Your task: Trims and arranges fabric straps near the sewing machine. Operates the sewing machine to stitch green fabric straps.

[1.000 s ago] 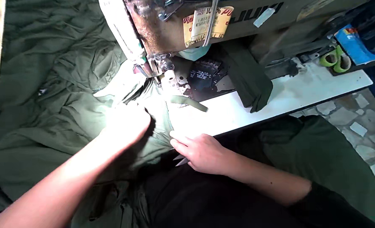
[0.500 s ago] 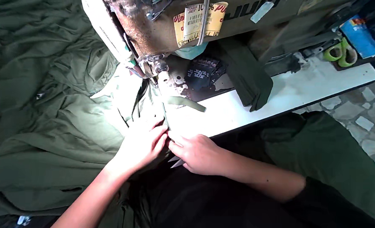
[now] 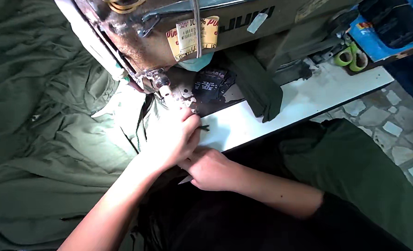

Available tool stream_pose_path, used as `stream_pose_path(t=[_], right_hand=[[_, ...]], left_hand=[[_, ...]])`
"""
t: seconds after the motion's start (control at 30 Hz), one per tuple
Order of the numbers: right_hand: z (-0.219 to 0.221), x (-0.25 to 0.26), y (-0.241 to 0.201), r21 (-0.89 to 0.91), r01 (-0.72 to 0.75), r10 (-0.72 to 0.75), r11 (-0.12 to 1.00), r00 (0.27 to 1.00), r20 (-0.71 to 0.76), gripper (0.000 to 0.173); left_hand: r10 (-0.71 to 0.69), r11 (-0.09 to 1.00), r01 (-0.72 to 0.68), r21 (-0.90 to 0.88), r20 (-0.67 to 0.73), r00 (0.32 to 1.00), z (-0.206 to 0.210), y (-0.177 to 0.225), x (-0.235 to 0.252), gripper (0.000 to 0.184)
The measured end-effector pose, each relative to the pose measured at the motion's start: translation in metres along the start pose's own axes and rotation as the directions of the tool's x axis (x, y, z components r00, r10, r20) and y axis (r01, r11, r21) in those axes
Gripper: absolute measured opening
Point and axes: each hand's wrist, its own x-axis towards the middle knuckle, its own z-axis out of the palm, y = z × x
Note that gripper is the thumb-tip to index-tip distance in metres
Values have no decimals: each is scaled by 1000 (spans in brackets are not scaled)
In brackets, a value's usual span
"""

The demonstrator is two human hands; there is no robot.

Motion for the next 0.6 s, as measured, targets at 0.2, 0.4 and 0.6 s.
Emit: stream_pose_path(t=[0.2, 0.4, 0.6], right_hand=[[0, -5, -1, 28, -33, 30, 999, 993, 118, 38], [3, -10, -3, -36, -43, 47, 998, 992, 116, 40], [13, -13, -1, -74, 1, -2, 997, 1000, -16, 39]], left_hand=[[-94, 995, 89, -48, -131, 987, 9, 2, -92, 19], [-119, 993, 113, -43, -186, 975, 16, 10, -98, 19], [-151, 978, 130, -160, -123, 981, 16, 3, -102, 30]])
